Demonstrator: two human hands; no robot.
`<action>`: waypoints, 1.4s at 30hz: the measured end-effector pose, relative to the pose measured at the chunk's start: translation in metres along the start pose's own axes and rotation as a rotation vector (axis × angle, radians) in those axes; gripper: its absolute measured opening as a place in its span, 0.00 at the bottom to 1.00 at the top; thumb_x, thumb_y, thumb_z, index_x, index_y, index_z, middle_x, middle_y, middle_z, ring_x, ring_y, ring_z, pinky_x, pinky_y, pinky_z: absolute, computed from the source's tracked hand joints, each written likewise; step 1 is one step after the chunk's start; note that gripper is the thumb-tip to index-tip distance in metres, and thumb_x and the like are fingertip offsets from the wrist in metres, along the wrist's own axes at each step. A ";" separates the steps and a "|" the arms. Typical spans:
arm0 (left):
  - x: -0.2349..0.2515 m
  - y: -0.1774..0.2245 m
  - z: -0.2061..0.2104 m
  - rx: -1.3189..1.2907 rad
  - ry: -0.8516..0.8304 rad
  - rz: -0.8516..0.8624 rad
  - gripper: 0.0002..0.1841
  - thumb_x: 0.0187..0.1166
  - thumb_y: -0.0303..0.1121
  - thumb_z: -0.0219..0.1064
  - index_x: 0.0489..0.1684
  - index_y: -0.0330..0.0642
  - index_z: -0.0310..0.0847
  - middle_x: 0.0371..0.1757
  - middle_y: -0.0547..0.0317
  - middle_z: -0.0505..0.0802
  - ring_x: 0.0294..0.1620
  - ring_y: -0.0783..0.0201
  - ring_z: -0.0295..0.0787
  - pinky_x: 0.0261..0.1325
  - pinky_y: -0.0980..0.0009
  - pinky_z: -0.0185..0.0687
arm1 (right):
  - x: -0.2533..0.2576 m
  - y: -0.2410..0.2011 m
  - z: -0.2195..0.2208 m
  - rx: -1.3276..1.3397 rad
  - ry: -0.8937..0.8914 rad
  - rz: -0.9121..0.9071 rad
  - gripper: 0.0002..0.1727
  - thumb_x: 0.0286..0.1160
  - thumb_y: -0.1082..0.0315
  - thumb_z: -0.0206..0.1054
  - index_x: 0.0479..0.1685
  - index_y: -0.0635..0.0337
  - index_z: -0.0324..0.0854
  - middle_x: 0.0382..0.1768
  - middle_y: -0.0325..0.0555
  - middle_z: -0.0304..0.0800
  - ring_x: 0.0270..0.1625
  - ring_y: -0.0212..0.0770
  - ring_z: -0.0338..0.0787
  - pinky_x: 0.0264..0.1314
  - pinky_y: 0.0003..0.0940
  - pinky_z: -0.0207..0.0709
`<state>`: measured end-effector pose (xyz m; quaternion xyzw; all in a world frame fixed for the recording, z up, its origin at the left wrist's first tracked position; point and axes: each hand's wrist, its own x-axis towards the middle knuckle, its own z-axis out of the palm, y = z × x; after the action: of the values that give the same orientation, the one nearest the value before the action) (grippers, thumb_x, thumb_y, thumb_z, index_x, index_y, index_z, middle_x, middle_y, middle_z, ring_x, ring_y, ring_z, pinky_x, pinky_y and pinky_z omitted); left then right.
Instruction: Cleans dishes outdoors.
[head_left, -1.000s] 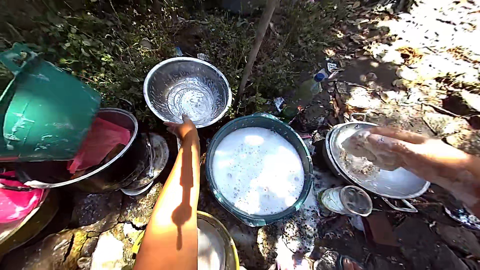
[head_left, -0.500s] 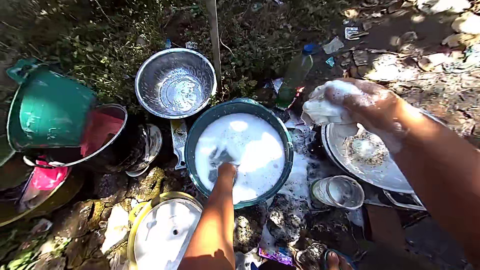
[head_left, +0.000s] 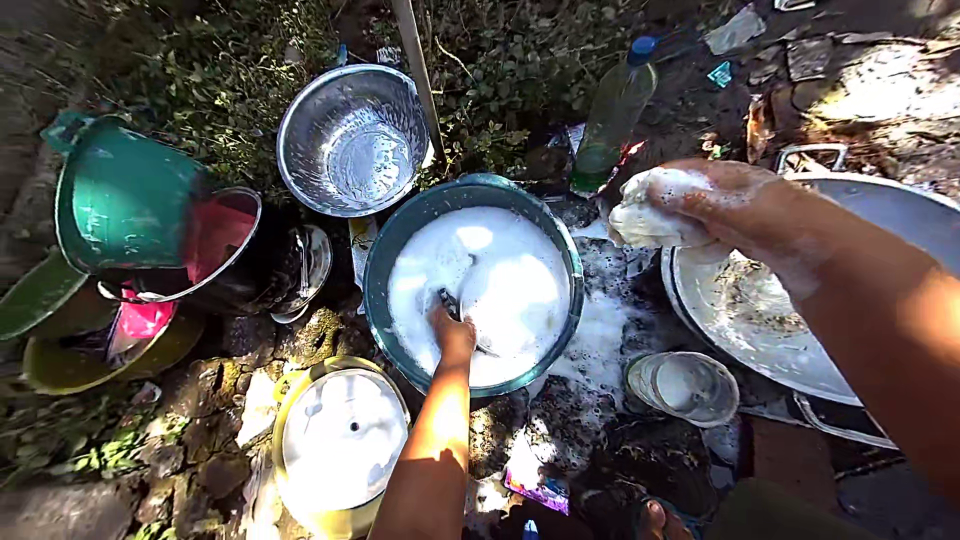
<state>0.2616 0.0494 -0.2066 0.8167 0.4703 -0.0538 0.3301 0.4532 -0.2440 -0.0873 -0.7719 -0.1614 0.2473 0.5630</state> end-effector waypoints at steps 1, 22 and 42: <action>-0.001 0.000 -0.005 -0.008 0.080 0.073 0.39 0.72 0.29 0.75 0.86 0.32 0.62 0.86 0.33 0.68 0.85 0.43 0.67 0.84 0.53 0.66 | -0.002 -0.002 0.000 -0.003 -0.014 0.018 0.24 0.82 0.46 0.61 0.66 0.51 0.82 0.42 0.42 0.90 0.38 0.33 0.89 0.43 0.34 0.86; -0.002 -0.026 0.002 -0.484 -0.309 -0.323 0.13 0.82 0.26 0.61 0.60 0.32 0.76 0.47 0.44 0.86 0.41 0.56 0.83 0.43 0.58 0.82 | -0.116 0.100 0.033 -1.004 -0.729 0.352 0.17 0.83 0.71 0.64 0.67 0.66 0.84 0.66 0.63 0.86 0.74 0.63 0.81 0.79 0.62 0.67; -0.056 -0.001 -0.067 -0.017 0.232 0.615 0.44 0.69 0.38 0.77 0.89 0.39 0.61 0.85 0.40 0.73 0.87 0.45 0.64 0.87 0.49 0.59 | -0.086 0.202 0.079 -1.182 -0.881 0.430 0.24 0.80 0.62 0.68 0.63 0.76 0.81 0.64 0.75 0.83 0.72 0.73 0.80 0.71 0.76 0.69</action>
<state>0.2150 0.0488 -0.1326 0.9184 0.2363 0.1456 0.2818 0.3321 -0.2902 -0.2808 -0.7893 -0.3224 0.5086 -0.1202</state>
